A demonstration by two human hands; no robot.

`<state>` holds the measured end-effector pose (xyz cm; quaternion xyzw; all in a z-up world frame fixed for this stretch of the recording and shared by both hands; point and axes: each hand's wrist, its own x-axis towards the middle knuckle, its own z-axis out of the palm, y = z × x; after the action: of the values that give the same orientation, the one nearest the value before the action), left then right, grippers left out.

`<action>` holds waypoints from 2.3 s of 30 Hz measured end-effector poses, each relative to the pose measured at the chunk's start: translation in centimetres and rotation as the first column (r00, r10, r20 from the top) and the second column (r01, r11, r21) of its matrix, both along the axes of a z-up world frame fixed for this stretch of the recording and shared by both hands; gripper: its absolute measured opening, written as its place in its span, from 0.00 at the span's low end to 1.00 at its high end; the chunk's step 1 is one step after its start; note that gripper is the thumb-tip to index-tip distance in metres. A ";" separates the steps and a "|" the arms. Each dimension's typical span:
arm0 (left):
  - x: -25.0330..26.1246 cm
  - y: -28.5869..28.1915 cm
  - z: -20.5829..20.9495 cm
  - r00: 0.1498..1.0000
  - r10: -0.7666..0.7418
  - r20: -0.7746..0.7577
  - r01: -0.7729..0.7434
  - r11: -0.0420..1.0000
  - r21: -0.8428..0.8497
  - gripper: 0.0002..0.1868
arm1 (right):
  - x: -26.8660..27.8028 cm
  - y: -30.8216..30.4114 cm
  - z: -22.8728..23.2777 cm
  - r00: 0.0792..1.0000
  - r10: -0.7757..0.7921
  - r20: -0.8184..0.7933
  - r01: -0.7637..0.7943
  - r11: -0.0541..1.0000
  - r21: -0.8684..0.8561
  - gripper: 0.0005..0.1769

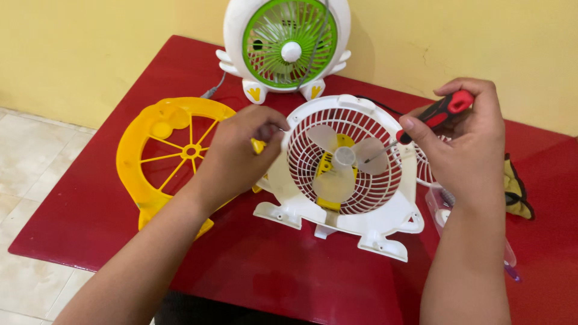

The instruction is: The person disassembles a small electric fan by removing the front grille and then uses a screwdriver to loosen the central nut on the fan blade. After adjusting the blade, they reattach the front grille to complete the reassembly.

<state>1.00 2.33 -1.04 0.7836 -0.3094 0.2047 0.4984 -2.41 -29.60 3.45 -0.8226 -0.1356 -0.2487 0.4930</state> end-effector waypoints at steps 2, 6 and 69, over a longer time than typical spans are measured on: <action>-0.5 -2.9 0.6 0.984 -0.177 -0.034 0.177 0.984 -0.012 0.09 | -0.2 -0.3 0.4 1.000 -0.015 0.000 0.015 1.000 0.002 0.25; 0.4 -8.6 0.2 0.942 -0.310 0.126 0.293 0.947 0.134 0.08 | -0.6 -0.3 1.4 0.998 -0.032 -0.054 0.029 0.998 -0.057 0.26; 1.2 -8.2 -2.3 0.986 -0.159 0.046 0.128 0.910 0.393 0.16 | 0.4 2.1 0.6 0.981 0.079 -0.179 -0.124 0.959 -0.255 0.24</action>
<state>2.17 -5.86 -3.36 0.8335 -0.4195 0.1319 0.3344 -1.97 -27.55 4.02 -0.8910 -0.1681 -0.1330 0.4003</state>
